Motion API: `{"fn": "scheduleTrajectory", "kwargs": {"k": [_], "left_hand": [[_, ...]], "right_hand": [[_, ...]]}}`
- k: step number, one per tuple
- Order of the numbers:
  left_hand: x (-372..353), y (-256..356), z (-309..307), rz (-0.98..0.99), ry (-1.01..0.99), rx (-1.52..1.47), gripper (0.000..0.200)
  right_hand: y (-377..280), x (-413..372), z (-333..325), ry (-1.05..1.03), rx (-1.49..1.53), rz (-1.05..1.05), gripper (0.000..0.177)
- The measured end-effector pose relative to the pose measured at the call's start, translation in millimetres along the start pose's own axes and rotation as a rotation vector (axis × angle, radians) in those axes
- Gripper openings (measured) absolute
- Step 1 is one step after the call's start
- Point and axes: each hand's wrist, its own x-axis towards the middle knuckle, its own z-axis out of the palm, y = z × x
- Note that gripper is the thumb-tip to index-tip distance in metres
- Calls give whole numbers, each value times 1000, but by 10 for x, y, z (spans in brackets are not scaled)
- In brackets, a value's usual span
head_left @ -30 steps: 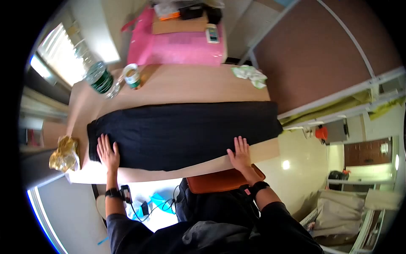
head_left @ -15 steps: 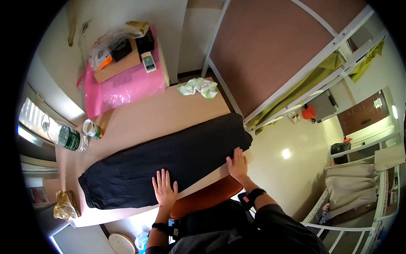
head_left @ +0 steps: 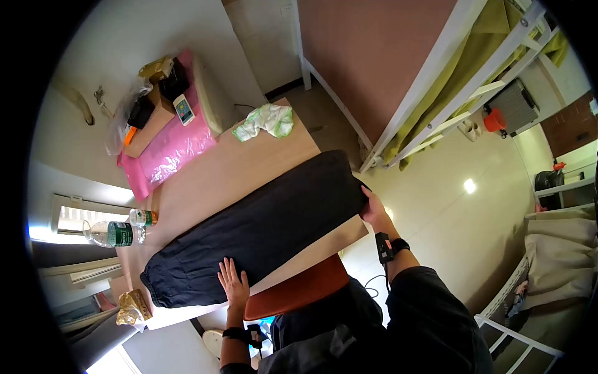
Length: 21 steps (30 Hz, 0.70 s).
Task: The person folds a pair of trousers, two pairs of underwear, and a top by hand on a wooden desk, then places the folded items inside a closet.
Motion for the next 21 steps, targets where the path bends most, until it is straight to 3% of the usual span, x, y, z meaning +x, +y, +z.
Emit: {"fn": "scheduleTrajectory", "kwargs": {"k": [1,4,7,11,13,14,17,19,21], "left_hand": [[-22,5,43,-3,-5,16,56],[-40,55,161,-88,64,-64,53],[-87,129,183,-117,84,-102,53],[-129,211,138,-137,68,-150,52],[-151,206,115,-151,71,-165,52],[-157,194,118,-129,74,-182,52],[-182,206,116,-109,84,-213,52],[-168,223,149,-113,106,-220,53],[-164,237,159,-112,130,-227,51]], "right_hand": [[28,38,3,-10,171,-89,43],[-23,-1,147,103,416,-26,39],[-83,-127,255,84,585,44,35],[-190,-491,599,68,474,-76,40],[-144,-690,819,-6,251,-486,46],[-75,-732,920,-16,245,-475,46],[175,-1194,1514,61,-645,-940,54],[615,-1254,1773,-114,-768,-974,61],[1034,-1286,1987,-353,-1160,-1200,68]]}}
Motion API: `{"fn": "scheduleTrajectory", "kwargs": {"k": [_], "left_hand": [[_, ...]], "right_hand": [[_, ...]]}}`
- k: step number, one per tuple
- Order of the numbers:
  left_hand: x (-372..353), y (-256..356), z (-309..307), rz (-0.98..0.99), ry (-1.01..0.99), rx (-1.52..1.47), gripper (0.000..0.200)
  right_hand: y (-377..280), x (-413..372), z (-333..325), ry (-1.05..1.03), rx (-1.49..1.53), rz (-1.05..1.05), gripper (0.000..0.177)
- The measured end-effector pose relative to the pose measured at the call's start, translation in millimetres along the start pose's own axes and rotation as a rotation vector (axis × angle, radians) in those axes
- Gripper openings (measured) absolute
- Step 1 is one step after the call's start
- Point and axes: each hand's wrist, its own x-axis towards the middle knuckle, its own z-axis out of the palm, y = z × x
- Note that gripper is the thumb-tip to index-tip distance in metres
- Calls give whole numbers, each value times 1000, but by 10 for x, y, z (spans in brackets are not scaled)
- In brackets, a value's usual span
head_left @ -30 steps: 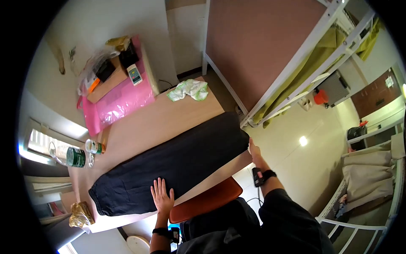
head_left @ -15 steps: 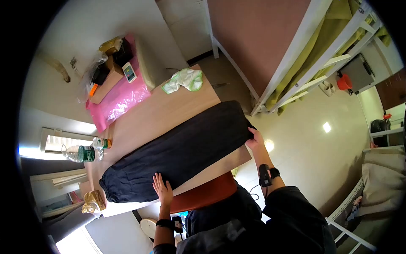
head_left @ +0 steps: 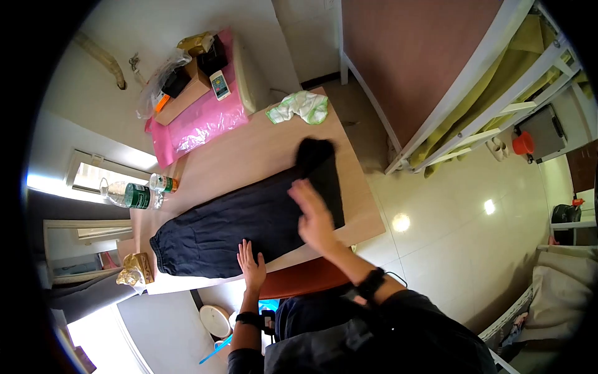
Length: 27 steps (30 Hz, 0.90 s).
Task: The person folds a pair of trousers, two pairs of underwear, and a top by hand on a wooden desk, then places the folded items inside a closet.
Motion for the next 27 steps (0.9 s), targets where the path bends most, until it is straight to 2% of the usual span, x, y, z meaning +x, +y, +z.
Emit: {"fn": "scheduleTrajectory", "kwargs": {"k": [2,4,6,7,9,10,13,15,18,19,20,22,23,24,26,27], "left_hand": [[-13,-22,4,-1,26,-2,49],[12,-99,1,113,91,-60,41],[129,53,-142,165,153,-213,25],[180,123,-171,76,90,-356,24],[346,211,-213,-69,-23,-570,21],[432,337,-250,-48,-56,-614,23],[712,455,98,-116,-102,-790,33],[853,549,246,-119,-29,-452,39],[937,727,198,-173,-8,-320,37],[978,705,266,-207,73,-452,30],[967,658,268,-217,80,-452,30],[895,546,235,-326,-9,-599,29],[729,431,373,-145,75,-310,30],[674,459,315,-154,70,-307,30],[634,662,134,-72,175,-160,43],[646,689,204,-69,212,-200,59]], "right_hand": [[57,-264,522,-202,-97,-175,59],[283,-636,978,-475,-313,-279,53],[358,-877,1101,-605,-375,-209,56],[341,-900,1032,-609,-379,-220,56],[301,-888,845,-585,-179,-156,58],[322,-886,718,-599,-190,-167,58],[309,-822,361,-440,-391,-124,60],[325,-821,195,-436,-506,-73,61],[355,-856,113,-480,-577,-58,62],[346,-853,101,-505,-598,-60,65],[344,-858,96,-514,-594,-68,65],[301,-846,97,-524,-601,-6,64],[333,-876,101,-533,-596,-2,64],[396,-908,112,-533,-595,-16,64],[422,-910,142,-534,-592,-36,64],[398,-880,151,-502,-612,-33,63]]}}
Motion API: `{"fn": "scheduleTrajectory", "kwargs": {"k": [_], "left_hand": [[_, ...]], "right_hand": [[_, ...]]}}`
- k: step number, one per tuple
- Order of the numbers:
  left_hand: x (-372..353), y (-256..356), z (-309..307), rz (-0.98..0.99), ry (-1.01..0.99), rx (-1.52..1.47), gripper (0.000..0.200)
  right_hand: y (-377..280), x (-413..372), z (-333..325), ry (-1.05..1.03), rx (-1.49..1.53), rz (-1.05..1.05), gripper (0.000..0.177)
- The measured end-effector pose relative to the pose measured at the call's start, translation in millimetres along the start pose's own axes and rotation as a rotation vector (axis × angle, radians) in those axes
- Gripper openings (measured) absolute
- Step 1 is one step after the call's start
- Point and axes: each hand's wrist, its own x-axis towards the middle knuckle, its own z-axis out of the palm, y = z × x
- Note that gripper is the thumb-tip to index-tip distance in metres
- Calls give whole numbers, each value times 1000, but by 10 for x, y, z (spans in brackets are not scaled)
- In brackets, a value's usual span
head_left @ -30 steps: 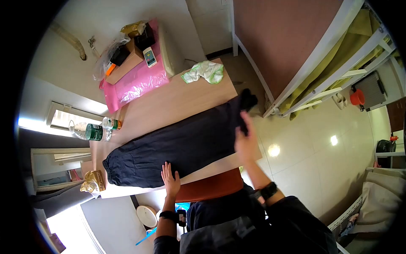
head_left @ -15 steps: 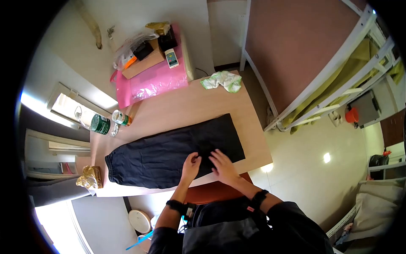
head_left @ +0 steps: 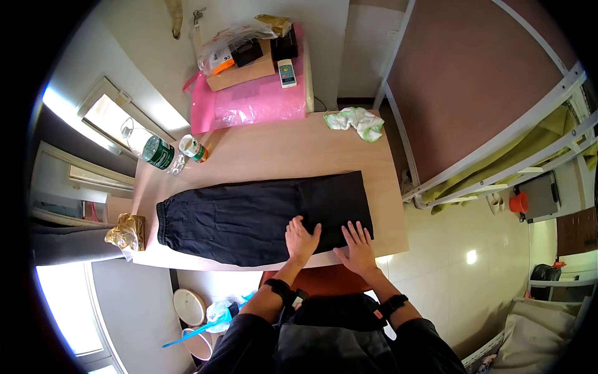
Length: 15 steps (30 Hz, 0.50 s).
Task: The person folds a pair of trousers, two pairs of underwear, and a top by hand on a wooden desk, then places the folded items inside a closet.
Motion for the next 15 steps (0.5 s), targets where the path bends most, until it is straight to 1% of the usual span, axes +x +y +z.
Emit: {"fn": "scheduleTrajectory", "kwargs": {"k": [1,2,3,4,6,7,9,10,12,13,14,15], "left_hand": [[11,113,-18,-131,-83,-124,64],[42,193,-20,-254,-186,-137,65],[98,231,-21,-377,-289,-153,66],[212,235,-25,-392,-277,-157,66],[373,207,-50,-474,-649,-249,67],[355,182,-45,-492,-638,-255,67],[340,128,0,-411,-501,-599,61],[333,77,16,-421,-493,-598,61],[295,6,52,-405,-205,-547,52],[255,30,-7,-414,-203,-547,52],[211,48,-79,-453,-237,-556,48],[170,48,-140,-491,-272,-565,44]], "right_hand": [[-10,-1,-14,22,-18,18,62],[0,25,-29,46,-32,18,59],[7,26,-20,36,-33,8,59],[35,59,10,39,-60,25,56],[41,139,38,31,-107,44,52],[27,175,30,19,-104,27,52],[-5,322,-33,23,-93,66,52],[-49,414,-61,68,-72,52,53],[-77,594,5,57,-108,38,53],[-64,619,73,51,-146,25,53],[30,617,255,8,-174,60,55],[69,585,325,0,-171,48,55]]}}
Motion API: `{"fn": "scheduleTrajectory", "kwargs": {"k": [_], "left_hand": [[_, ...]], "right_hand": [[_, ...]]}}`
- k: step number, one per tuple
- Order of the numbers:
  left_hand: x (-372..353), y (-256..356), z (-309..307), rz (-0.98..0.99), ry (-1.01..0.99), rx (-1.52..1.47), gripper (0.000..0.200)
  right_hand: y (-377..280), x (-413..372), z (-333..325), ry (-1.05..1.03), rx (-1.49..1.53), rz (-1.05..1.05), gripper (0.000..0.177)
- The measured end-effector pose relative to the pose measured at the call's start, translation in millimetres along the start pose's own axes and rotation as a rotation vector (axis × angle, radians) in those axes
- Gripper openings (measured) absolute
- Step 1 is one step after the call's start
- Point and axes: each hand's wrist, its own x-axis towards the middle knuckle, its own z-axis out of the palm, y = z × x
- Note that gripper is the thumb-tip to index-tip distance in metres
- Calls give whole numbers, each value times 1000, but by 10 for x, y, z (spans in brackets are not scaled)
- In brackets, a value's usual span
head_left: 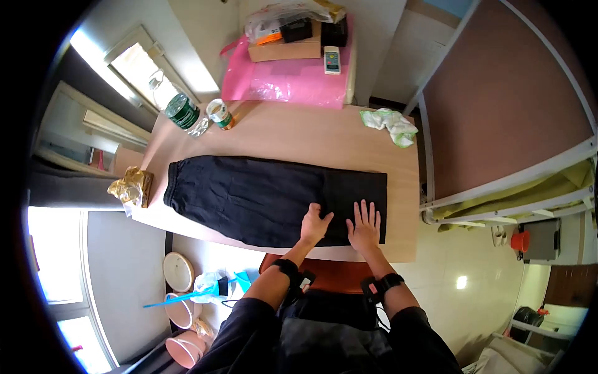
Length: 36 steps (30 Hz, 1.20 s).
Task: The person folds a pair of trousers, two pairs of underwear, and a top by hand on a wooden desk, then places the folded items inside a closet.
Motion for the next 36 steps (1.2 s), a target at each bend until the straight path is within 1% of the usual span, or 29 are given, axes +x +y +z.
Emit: {"fn": "scheduleTrajectory", "kwargs": {"k": [1,2,4,6,7,8,10,11,12,13,14,15,16,17,18,19,20,22,23,24,26,27,28,29,30,31,32,34,36], "left_hand": [[4,-60,26,268,120,187,43],[-47,-127,69,203,119,177,46],[-189,-42,25,217,98,82,48],[-165,-358,-60,670,-8,285,49],[-195,-408,-158,678,-127,506,47],[-191,-466,-292,663,-100,510,47],[-309,-190,-835,580,-134,784,40],[-227,-285,-1100,516,-8,774,36],[-201,-177,-1485,414,112,805,31],[-54,-501,-1845,508,411,754,25],[204,-945,-2214,547,765,737,25],[174,-897,-2660,396,966,609,35],[376,-1287,-3091,257,1204,528,45],[513,-1543,-3504,-203,1313,433,55],[819,-2286,-4010,-213,1262,-187,70],[700,-2180,-4360,-305,817,-807,68],[834,-2258,-4572,-344,793,-1055,55],[797,-1973,-4757,-452,631,-933,44],[860,-1999,-4837,-451,563,-911,36],[913,-1885,-4827,-459,550,-914,36],[902,-1520,-4706,-385,514,-987,29],[895,-1501,-4758,-281,415,-948,23],[773,-1227,-4651,-193,523,-802,19],[753,-1197,-4609,-102,552,-694,18],[764,-1190,-4551,-6,579,-588,17],[767,-1167,-4370,170,627,-523,15],[608,-891,-4199,197,567,-444,15],[415,-544,-3770,553,631,-165,15],[184,-276,-3374,640,551,33,17]], "right_hand": [[3,-17,51,3,-71,15,56],[-16,-2,111,8,-133,16,57],[9,1,85,-27,-132,-1,59],[15,15,121,-10,-144,-5,59],[26,1,132,-22,-150,-10,58],[40,11,147,-27,-162,-10,58],[63,15,159,-49,-191,-16,57],[63,23,159,-57,-189,-19,57],[71,13,158,-65,-189,-17,57],[74,15,164,-81,-199,-11,57],[74,19,160,-94,-214,-10,58],[63,24,154,-107,-210,-1,58],[53,24,140,-121,-208,9,58],[50,20,132,-117,-216,14,58],[37,32,129,-128,-213,18,58],[45,33,134,-140,-211,23,58],[52,31,136,-138,-222,31,58],[65,32,156,-140,-207,19,57],[39,37,135,-144,-185,28,58],[-6,45,131,-146,-196,36,58],[-72,59,93,-180,-171,122,57],[-143,73,75,-181,-183,133,57],[-248,55,54,-157,-164,126,57],[-358,42,34,-130,-145,118,57],[-460,36,22,-154,-145,42,56],[-536,0,56,-187,-114,6,57],[-598,-21,114,-221,-81,-36,57],[-728,-58,210,-203,-52,5,58],[-753,-16,264,-217,-84,23,59]]}}
